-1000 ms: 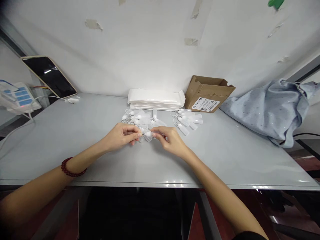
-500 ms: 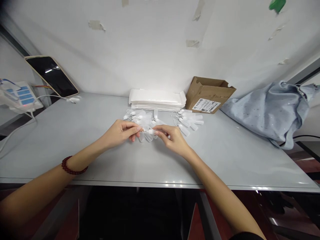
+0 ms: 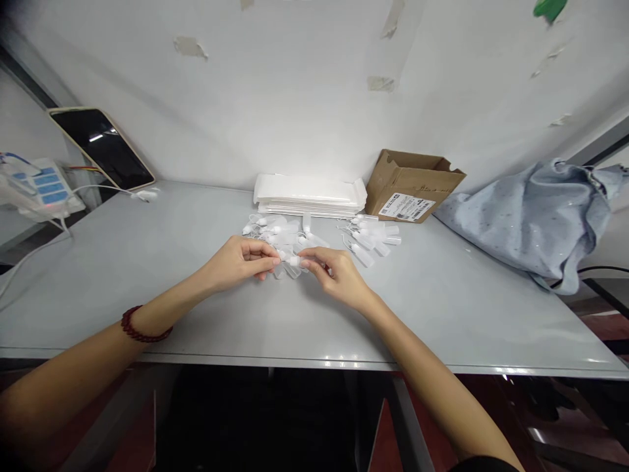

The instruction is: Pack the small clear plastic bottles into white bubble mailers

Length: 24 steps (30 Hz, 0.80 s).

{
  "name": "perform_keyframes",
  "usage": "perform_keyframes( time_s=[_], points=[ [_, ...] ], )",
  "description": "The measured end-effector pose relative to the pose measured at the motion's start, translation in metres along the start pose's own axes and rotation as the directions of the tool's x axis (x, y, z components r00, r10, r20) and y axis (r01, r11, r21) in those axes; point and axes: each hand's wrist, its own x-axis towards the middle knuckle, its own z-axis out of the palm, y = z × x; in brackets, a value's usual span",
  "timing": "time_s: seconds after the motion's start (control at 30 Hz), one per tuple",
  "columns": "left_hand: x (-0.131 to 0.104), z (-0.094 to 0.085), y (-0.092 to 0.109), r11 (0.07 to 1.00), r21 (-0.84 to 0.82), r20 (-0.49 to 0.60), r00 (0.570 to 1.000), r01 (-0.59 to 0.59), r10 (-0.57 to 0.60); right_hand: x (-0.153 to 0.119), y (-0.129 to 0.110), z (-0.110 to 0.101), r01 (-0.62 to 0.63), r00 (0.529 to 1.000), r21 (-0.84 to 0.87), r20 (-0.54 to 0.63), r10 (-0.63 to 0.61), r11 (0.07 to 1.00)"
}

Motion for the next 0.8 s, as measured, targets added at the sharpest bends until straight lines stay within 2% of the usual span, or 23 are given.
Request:
perform_keyframes(
  time_s=[0.33,0.8],
  points=[
    [-0.0007,0.0007,-0.0042,1.0,0.015,0.048,0.999,-0.02,0.02,-0.0021,0.0031,0.0012,0.024,1.0,-0.041,0.02,-0.023,0.999],
    [-0.0006,0.0029,-0.0064,0.999,0.008,0.034,0.998,-0.053,0.053,-0.0031,0.0012,0.0032,0.025,0.999,-0.059,0.028,-0.024,0.998]
  ],
)
